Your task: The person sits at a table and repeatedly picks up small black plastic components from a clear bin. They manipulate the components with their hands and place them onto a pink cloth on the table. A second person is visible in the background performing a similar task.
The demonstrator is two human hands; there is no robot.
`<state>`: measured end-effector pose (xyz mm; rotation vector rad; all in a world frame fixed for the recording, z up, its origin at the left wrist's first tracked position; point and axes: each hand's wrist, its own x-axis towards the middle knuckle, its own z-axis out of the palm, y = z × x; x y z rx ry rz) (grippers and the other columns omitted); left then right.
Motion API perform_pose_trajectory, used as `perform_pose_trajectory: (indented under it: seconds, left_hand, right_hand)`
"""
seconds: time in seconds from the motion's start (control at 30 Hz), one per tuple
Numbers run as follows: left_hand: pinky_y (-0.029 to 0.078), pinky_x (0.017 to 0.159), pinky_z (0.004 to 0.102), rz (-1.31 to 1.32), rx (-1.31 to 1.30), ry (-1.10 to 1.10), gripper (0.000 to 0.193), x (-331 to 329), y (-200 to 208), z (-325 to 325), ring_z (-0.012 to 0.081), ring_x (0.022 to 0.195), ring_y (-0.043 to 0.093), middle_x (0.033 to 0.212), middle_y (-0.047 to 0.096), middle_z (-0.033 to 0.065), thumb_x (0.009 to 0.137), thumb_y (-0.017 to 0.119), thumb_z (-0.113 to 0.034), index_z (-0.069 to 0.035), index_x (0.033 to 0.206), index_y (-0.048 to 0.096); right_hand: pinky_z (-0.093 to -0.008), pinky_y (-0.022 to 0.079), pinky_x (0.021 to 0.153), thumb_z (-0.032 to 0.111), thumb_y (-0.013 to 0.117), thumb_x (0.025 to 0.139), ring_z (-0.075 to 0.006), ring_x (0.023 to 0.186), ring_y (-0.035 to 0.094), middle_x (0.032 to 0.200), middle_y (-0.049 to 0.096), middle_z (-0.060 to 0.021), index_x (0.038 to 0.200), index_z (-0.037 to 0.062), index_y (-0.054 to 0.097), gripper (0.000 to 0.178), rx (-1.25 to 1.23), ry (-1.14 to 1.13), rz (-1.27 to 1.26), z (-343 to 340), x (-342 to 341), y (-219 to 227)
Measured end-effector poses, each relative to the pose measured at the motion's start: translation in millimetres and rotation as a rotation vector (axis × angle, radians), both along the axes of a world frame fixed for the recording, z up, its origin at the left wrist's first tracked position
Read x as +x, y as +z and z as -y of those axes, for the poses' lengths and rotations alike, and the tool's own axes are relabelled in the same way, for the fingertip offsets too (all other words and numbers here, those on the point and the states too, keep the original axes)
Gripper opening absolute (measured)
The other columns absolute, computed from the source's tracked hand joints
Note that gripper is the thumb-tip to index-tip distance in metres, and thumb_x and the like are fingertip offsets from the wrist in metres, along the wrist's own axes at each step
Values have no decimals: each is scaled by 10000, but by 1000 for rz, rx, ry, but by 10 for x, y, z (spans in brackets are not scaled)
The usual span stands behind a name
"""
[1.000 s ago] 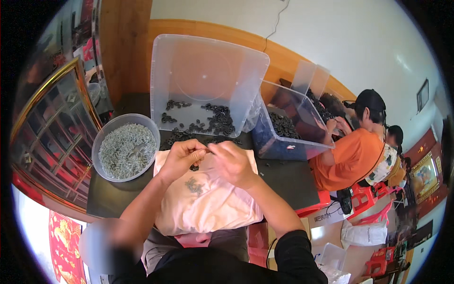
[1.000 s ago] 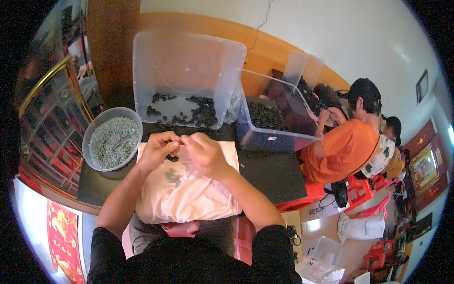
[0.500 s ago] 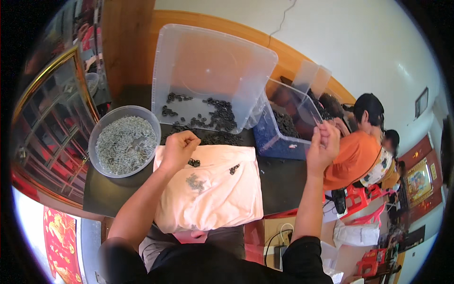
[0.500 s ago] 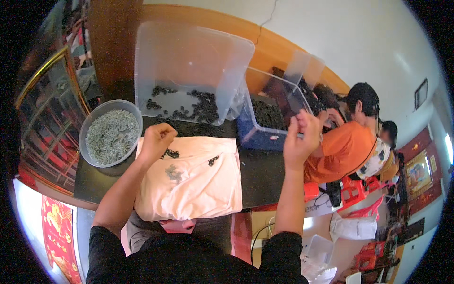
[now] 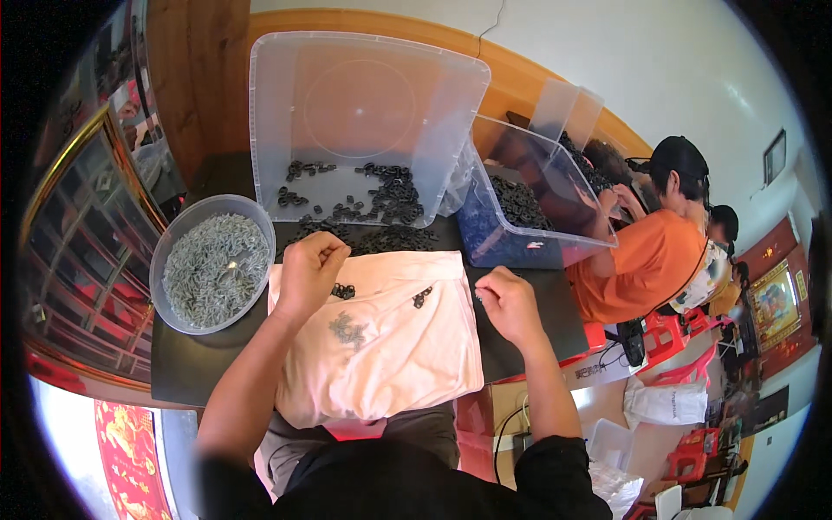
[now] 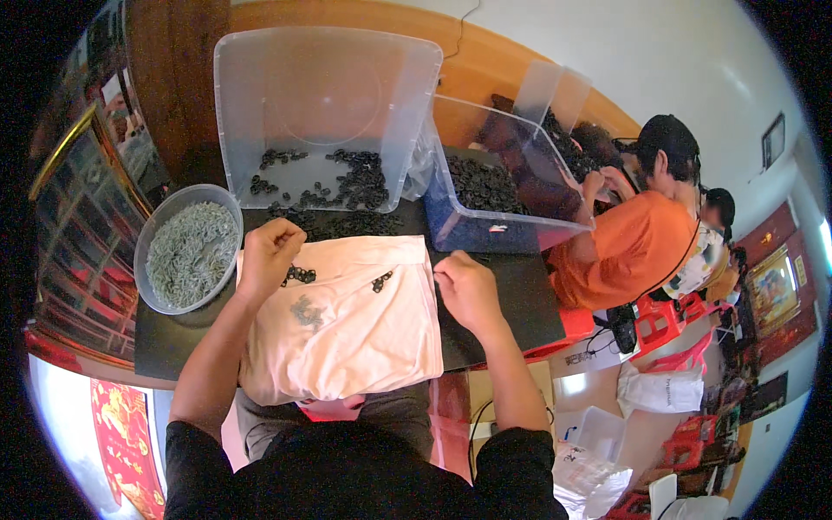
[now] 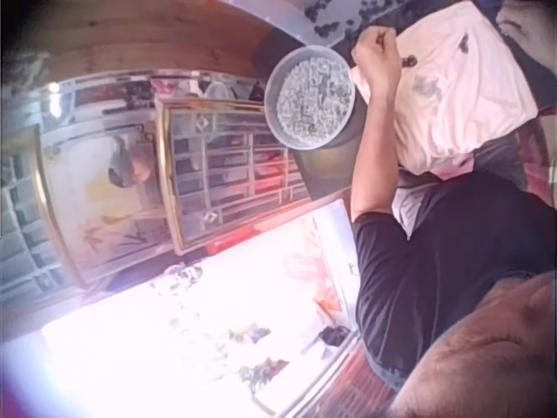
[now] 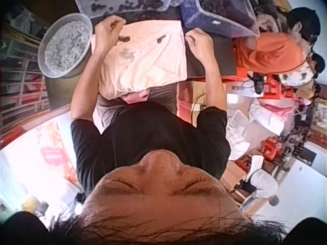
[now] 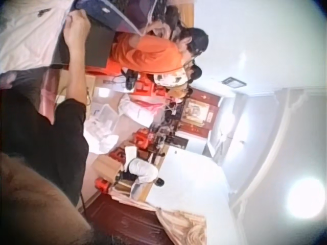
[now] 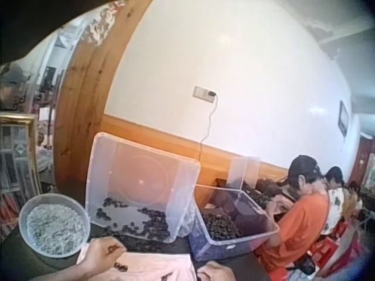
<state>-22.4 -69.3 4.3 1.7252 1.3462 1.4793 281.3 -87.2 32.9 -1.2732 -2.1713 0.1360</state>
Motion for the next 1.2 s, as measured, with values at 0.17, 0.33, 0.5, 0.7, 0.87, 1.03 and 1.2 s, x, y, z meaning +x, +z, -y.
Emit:
perform_pose_trajectory:
  seconds: [0.17,0.33,0.5,0.7,0.87,1.03,1.2]
  left_hand:
    - [395,495,263,-36,18,18,69,-8,24,3,134,520,497,633,543,96,761,620,-18,44,744,592]
    - [389,486,273,-15,57,32,59,13,57,21,148,509,495,631,536,99,754,621,-16,32,739,593]
    - [396,486,302,-83,100,61,61,1,91,58,205,511,517,638,543,115,746,627,-26,17,726,588]
    - [396,486,326,-79,79,69,71,0,89,41,248,518,531,647,548,131,742,631,-35,10,717,582]
    - [401,488,323,-74,65,103,85,-84,83,8,249,515,535,652,565,144,747,627,-53,22,729,591]
    - [417,499,311,-94,-36,1,89,-133,102,16,248,528,548,670,584,143,734,634,-65,16,734,598]
    - [443,538,339,-296,-58,-331,38,-89,108,79,268,590,573,693,579,123,717,604,-47,-13,732,598]
  right_hand:
    - [-359,444,570,10,613,699,-284,631,567,733,550,-108,743,19,578,57,-62,171,98,-67,-275,-7]
    - [-364,445,555,26,616,693,-282,617,572,721,557,-103,741,23,581,60,-65,184,145,-255,-432,-18]
    - [-352,459,573,51,640,673,-260,623,582,737,564,-97,757,25,584,103,-306,324,155,-261,-532,91]
    - [-301,479,592,34,665,655,-217,640,601,773,573,-98,801,11,587,168,-265,304,181,-171,-641,-78]
    - [-356,468,613,28,613,674,-285,674,596,782,588,-122,805,21,587,134,-294,321,185,-188,-669,-32]
    - [-363,459,596,-46,547,703,-319,670,587,758,585,-149,807,-4,577,116,-155,376,214,-297,-666,33]
    - [-251,423,540,-91,519,749,-164,567,529,707,515,-85,892,-37,581,165,-90,450,-100,-476,-856,214]
